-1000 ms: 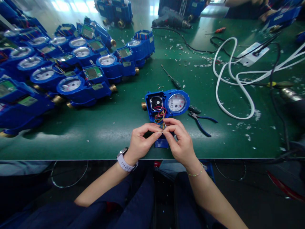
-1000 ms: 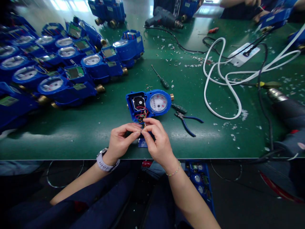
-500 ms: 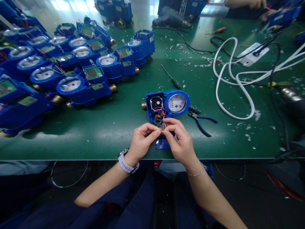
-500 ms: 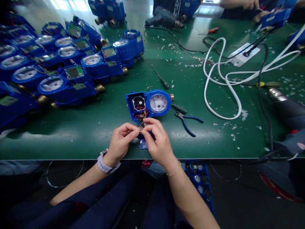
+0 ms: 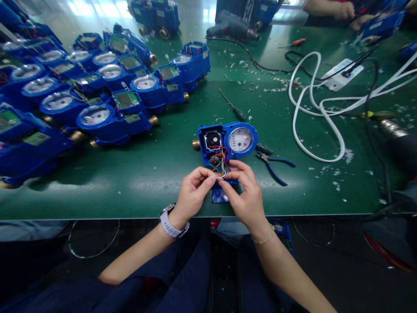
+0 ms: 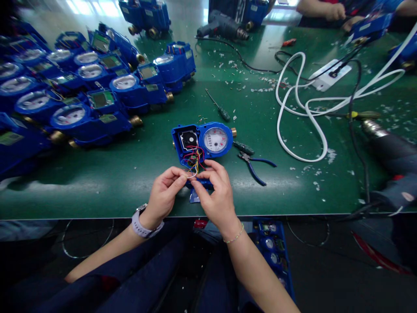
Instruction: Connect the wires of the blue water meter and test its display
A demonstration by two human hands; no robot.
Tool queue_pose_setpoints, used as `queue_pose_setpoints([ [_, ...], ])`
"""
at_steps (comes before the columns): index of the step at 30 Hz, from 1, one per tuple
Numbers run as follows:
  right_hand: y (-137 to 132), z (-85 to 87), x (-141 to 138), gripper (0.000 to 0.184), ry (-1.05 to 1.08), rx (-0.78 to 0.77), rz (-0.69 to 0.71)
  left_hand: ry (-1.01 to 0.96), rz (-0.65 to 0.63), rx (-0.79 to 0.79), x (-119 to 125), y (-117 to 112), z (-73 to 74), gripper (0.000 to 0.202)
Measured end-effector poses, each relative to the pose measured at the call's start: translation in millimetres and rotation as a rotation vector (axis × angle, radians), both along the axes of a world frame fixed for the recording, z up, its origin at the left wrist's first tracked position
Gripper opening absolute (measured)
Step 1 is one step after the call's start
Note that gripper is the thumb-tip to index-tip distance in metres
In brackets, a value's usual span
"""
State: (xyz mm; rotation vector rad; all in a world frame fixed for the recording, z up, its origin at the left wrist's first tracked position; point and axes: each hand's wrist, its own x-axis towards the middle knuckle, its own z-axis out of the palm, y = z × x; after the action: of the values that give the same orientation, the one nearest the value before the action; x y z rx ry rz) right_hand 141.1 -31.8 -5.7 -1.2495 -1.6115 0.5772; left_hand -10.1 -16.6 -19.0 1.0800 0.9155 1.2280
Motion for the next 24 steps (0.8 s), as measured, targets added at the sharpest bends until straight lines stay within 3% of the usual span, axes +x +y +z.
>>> queue_pose_setpoints([
  [6,0.7,-7.1,-1.3,0.007,0.232,-0.095,-0.038,-0.028,0.030,0.007,1.9,1.3,0.0,0.018],
  [10,1.9,-3.6,0.7,0.005,0.169,-0.097,-0.046,0.045,0.017,0.012,2.2,2.9,3.7,0.019],
  [16,9.6,5.2,0.0,0.022,0.050,-0.067,-0.012,0.153,-0.010,0.045,2.1,3.4,7.4,0.018],
  [24,7.2,-0.8,4.3,0.026,0.322,-0.138,-0.072,0.026,0.061,-0.006,1.7,9.9,4.2,0.017],
])
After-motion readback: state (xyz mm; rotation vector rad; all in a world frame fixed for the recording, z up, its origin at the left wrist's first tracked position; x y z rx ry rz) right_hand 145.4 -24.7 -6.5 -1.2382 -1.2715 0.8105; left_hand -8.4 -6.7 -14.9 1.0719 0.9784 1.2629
